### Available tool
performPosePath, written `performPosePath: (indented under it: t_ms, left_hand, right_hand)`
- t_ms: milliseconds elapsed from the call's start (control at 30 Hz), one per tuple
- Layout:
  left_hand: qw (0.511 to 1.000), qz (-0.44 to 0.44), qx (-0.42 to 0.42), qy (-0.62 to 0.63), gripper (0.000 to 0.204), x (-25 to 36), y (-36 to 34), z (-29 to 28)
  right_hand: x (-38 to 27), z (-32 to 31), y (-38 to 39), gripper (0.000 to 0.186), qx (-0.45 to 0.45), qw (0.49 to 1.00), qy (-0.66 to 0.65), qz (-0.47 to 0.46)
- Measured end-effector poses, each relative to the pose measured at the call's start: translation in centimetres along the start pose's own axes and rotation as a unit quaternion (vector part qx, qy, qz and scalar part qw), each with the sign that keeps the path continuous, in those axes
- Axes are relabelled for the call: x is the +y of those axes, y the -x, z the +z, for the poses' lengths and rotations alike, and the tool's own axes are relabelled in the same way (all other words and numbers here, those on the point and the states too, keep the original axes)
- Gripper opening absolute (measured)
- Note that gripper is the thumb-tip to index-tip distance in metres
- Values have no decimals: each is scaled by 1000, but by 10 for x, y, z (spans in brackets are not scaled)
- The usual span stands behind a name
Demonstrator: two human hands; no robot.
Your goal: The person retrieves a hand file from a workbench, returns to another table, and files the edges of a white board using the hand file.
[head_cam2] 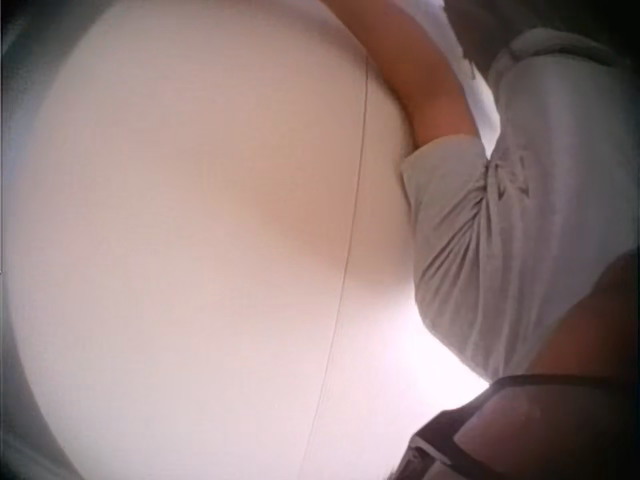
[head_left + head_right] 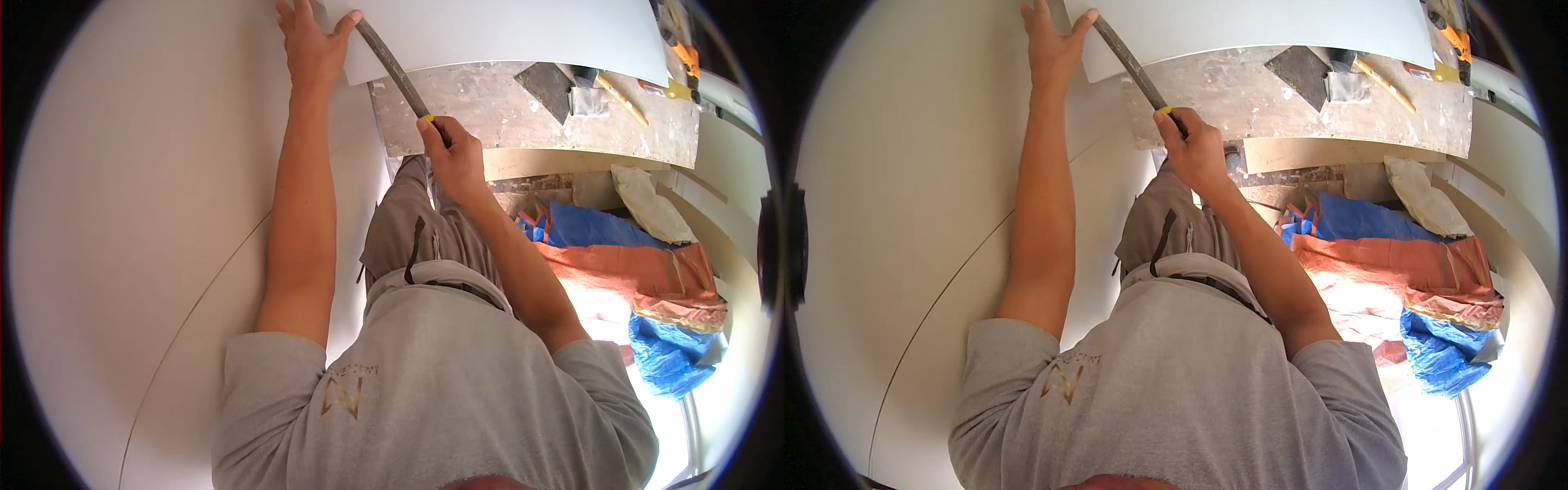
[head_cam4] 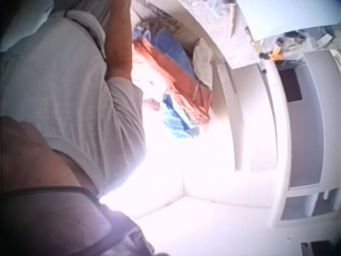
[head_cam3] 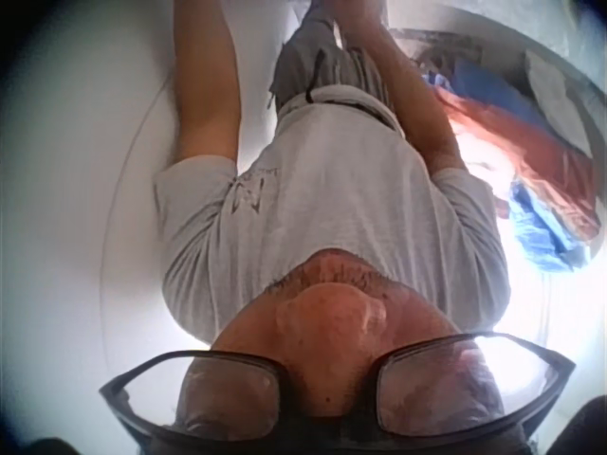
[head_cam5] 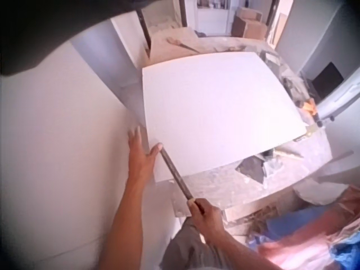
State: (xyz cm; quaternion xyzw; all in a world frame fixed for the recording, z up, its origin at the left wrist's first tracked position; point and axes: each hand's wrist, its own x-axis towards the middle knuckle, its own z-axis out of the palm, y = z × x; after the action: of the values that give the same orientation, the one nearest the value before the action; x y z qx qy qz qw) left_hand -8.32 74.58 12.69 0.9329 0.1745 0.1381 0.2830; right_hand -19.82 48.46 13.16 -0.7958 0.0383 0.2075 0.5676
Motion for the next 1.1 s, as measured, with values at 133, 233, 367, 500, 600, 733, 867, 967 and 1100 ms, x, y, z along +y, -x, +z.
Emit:
performPosePath:
  t_ms: [133, 233, 367, 500, 600, 733, 867, 967, 1100]
  left_hand:
    - [981, -110, -60, 148, 83, 6, 5, -7]
    - [926, -205, -135, 287, 77, 7, 17, -4]
    - [860, -227, -91, 448, 59, 12, 40, 14]
    - [825, -294, -96, 473, 79, 15, 51, 13]
    - [843, -310, -79, 432, 76, 14, 69, 24]
    - [761, -344, -134, 533, 78, 30, 88, 31]
    - [923, -120, -73, 359, 72, 50, 103, 28]
    - [990, -11, 2, 143, 64, 70, 100, 0]
    - [989, 47, -88, 107, 44, 47, 97, -4]
  right_hand:
    - [1, -7, 1, 37, 2, 1000, 16, 14]
    - [3, -15, 10, 38, -15, 999, 22, 34]
    - [9, -23, 30, 37, -21, 999, 18, 40]
    - [12, -25, 48, 34, -28, 998, 45, 17]
    - [15, -28, 58, 33, -27, 998, 44, 31]
    - [10, -52, 73, 29, -26, 998, 38, 46]
    - [32, -67, 85, 28, -18, 999, 31, 36]
    - [41, -76, 92, 27, 4, 999, 39, 31]
    - [53, -74, 96, 30, -3, 999, 36, 27]
